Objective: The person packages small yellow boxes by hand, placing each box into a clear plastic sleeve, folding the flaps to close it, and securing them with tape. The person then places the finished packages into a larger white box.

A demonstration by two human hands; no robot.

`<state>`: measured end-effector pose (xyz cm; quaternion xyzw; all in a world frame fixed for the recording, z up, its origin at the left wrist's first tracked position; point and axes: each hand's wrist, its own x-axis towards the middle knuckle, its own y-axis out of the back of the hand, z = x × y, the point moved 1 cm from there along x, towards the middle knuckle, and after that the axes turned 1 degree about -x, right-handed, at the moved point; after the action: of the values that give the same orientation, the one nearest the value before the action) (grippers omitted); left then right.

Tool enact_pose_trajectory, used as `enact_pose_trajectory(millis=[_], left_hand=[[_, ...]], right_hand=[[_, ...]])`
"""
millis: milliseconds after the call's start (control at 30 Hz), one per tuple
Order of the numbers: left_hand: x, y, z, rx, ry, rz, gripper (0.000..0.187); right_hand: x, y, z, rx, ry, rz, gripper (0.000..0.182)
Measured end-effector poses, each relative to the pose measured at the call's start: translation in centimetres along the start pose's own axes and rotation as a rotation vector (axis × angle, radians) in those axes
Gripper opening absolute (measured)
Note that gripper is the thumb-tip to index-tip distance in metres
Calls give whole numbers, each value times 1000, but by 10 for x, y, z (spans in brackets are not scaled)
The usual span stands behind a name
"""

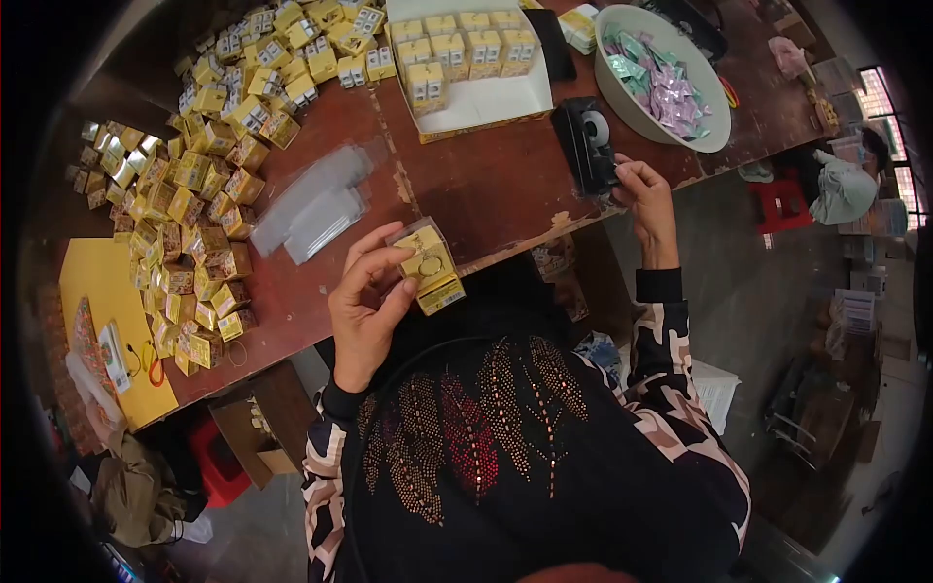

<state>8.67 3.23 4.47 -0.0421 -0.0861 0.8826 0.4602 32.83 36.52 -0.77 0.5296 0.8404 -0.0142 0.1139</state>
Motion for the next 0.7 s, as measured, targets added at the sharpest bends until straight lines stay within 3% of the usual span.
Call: enact_pose_trajectory(millis=[67, 200, 567, 700], left_hand=[[1, 0, -2, -15, 4, 4, 27], [3, -3, -7, -59, 28, -15, 28], [13, -12, -1, -225, 32, -48, 31], [15, -11, 0, -129, -126, -27, 30]], right_hand=[[-11, -3, 0, 290, -20, 2, 13], [-22, 4, 19, 405, 129, -24, 12], [-23, -4, 63, 144, 314, 136, 7], [-57, -32, -9, -140, 552, 259, 7]])
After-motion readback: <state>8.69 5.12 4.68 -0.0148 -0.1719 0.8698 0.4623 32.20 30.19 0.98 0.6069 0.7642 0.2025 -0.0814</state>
